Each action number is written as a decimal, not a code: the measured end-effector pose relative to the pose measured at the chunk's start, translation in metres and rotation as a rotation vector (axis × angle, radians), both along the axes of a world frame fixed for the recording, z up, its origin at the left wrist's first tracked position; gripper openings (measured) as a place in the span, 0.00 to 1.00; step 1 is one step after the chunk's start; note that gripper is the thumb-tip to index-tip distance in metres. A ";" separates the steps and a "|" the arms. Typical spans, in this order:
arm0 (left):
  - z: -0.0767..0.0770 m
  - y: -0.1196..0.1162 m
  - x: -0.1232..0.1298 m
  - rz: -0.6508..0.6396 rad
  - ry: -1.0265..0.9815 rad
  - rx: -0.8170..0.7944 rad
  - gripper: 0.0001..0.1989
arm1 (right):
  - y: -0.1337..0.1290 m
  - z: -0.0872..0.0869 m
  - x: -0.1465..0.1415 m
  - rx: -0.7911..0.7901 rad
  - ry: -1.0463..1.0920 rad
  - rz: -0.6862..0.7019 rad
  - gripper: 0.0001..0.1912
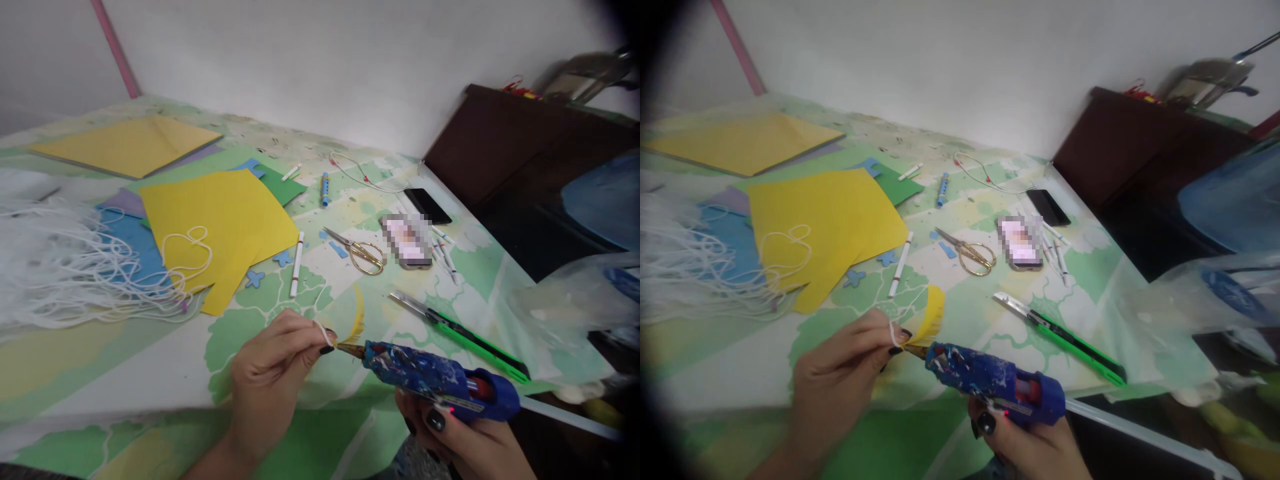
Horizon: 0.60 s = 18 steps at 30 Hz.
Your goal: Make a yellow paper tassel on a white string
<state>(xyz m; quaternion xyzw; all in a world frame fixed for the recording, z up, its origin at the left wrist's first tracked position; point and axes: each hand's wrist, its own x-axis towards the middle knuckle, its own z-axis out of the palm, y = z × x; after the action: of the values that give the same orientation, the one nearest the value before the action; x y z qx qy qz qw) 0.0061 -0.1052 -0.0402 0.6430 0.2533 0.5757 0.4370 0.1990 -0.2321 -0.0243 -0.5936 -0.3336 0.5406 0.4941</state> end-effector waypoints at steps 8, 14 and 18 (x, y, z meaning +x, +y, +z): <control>0.002 -0.001 0.000 0.019 0.005 0.009 0.13 | -0.003 0.001 0.000 0.000 -0.043 -0.022 0.15; 0.003 -0.002 -0.001 0.009 0.011 0.004 0.13 | -0.003 0.000 0.001 0.010 -0.070 -0.018 0.16; 0.001 -0.001 -0.001 0.000 0.007 0.005 0.14 | -0.001 -0.001 0.002 0.044 -0.065 0.020 0.15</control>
<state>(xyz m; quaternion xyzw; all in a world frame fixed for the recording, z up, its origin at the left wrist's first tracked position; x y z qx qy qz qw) 0.0054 -0.1063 -0.0388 0.6460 0.2536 0.5741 0.4344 0.2006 -0.2329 -0.0252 -0.5966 -0.3673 0.5183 0.4905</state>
